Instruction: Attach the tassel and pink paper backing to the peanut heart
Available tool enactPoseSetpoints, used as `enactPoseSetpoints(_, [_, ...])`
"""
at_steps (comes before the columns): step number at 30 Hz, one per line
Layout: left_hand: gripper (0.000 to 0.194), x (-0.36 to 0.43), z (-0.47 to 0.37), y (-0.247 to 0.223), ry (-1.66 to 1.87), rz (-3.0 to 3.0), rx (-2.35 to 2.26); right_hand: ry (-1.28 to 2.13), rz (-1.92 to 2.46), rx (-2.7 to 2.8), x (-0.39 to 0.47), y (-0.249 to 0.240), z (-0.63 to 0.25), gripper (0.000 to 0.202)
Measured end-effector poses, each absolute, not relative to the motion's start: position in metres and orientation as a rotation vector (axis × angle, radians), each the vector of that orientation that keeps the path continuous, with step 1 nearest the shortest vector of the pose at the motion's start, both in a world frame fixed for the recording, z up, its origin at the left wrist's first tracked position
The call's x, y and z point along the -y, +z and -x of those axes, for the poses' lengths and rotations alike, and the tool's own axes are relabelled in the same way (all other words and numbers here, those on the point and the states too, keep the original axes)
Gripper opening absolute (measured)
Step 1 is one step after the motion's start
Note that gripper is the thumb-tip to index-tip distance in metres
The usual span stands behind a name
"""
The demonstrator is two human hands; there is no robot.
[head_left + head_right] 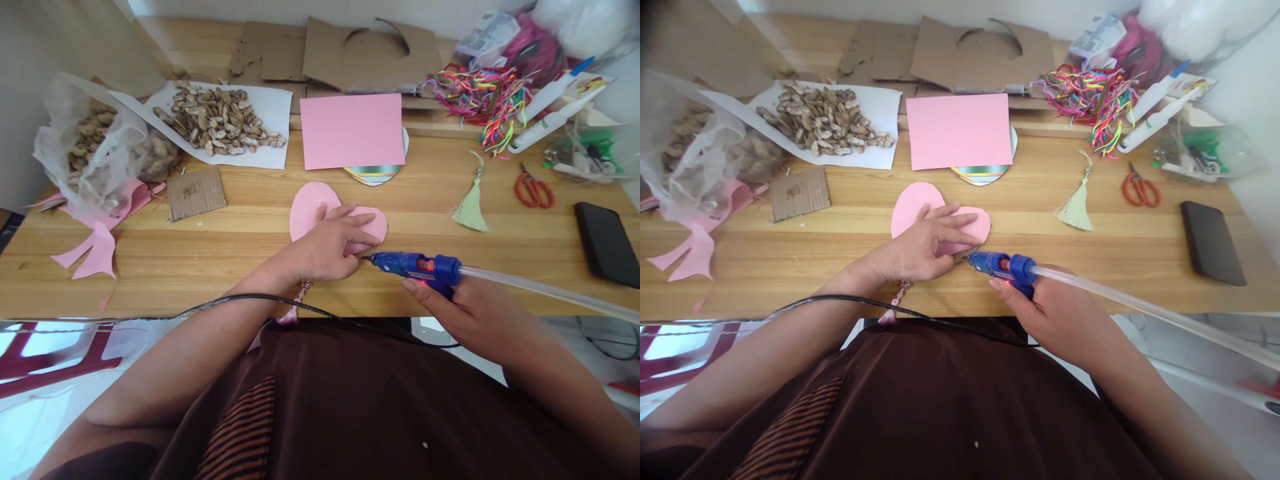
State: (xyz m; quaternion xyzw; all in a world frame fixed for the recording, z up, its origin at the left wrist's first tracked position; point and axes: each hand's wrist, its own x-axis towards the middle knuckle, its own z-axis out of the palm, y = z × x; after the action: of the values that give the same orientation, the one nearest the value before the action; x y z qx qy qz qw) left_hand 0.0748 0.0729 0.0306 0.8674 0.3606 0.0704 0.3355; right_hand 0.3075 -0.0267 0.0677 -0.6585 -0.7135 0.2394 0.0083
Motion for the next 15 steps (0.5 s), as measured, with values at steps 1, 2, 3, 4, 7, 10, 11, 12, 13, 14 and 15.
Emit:
enactPoseSetpoints(1, [0.063,-0.073,-0.0744,0.0307,0.184,-2.264,-0.938,0.75,2.057,2.233,0.0267,0.0682,-0.3066,0.061])
enactPoseSetpoints(2, [0.062,-0.073,-0.0741,0.0309,0.182,-2.265,-0.936,0.75,2.056,2.236,0.0267,0.0689,-0.3057,0.06])
enactPoseSetpoints(3, [0.062,-0.0731,-0.0739,0.0313,0.182,-2.267,-0.934,0.747,2.052,2.24,0.0268,0.0696,-0.3049,0.06])
enactPoseSetpoints(4, [0.062,-0.0731,-0.0738,0.0318,0.182,-2.266,-0.933,0.743,2.045,2.243,0.0269,0.0704,-0.3042,0.06])
enactPoseSetpoints(7, [0.063,-0.0731,-0.0739,0.0333,0.174,-2.256,-0.934,0.728,2.035,2.255,0.0279,0.0717,-0.3036,0.06])
enactPoseSetpoints(10, [0.063,-0.0733,-0.074,0.0334,0.17,-2.251,-0.938,0.729,2.026,2.273,0.0291,0.0707,-0.305,0.059])
enactPoseSetpoints(11, [0.063,-0.0733,-0.074,0.0331,0.172,-2.251,-0.938,0.727,2.022,2.277,0.0293,0.0701,-0.3058,0.059])
enactPoseSetpoints(12, [0.063,-0.0733,-0.0739,0.0326,0.176,-2.251,-0.937,0.725,2.018,2.278,0.0294,0.0696,-0.3065,0.058])
enactPoseSetpoints(13, [0.062,-0.0733,-0.0738,0.0322,0.18,-2.25,-0.933,0.721,2.01,2.275,0.0293,0.0692,-0.3073,0.058])
enactPoseSetpoints(14, [0.062,-0.0732,-0.0737,0.0317,0.185,-2.249,-0.929,0.704,1.998,2.264,0.0291,0.069,-0.308,0.057])
enactPoseSetpoints(15, [0.062,-0.073,-0.0735,0.0314,0.19,-2.247,-0.925,0.687,1.985,2.252,0.0289,0.069,-0.3087,0.056])
